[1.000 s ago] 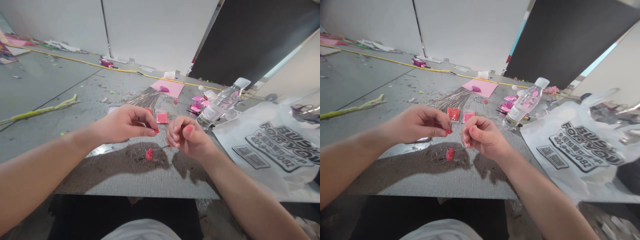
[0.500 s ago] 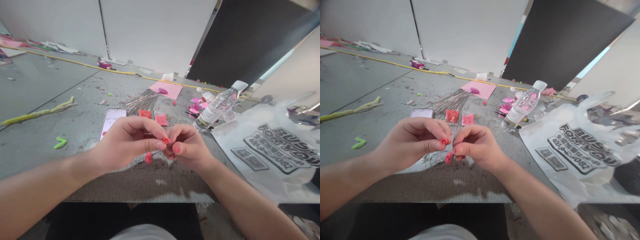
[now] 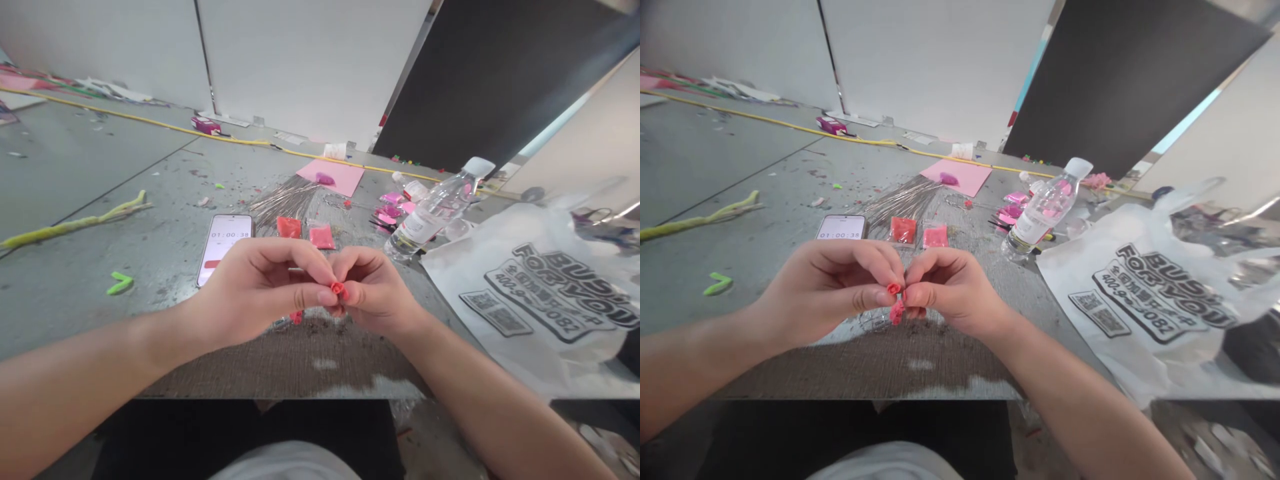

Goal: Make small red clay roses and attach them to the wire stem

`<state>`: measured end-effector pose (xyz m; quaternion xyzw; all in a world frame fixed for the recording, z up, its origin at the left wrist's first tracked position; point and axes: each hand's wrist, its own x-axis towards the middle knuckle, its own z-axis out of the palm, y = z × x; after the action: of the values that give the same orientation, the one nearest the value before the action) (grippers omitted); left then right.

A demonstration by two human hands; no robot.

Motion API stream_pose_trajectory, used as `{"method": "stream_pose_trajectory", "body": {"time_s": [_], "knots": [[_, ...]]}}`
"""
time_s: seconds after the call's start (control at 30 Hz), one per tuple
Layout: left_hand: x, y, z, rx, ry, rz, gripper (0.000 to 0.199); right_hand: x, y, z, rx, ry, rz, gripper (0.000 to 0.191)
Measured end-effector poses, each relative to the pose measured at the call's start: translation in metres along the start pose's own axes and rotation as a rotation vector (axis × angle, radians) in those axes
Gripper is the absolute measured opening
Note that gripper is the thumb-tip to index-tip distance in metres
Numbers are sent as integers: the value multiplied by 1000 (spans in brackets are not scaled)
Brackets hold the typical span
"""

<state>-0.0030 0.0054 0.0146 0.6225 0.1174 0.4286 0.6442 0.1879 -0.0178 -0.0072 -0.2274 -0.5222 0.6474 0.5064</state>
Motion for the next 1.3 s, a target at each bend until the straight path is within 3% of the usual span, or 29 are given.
{"method": "stream_pose_trajectory", "body": {"time_s": [0.47,1.3], "knots": [[-3,-1,-2,82,-38,55,6,-1,0,-1,-30,-32,-17,28],[-2,4,-5,251,-104,175,10,-2,2,-6,-59,-82,-24,24]]}}
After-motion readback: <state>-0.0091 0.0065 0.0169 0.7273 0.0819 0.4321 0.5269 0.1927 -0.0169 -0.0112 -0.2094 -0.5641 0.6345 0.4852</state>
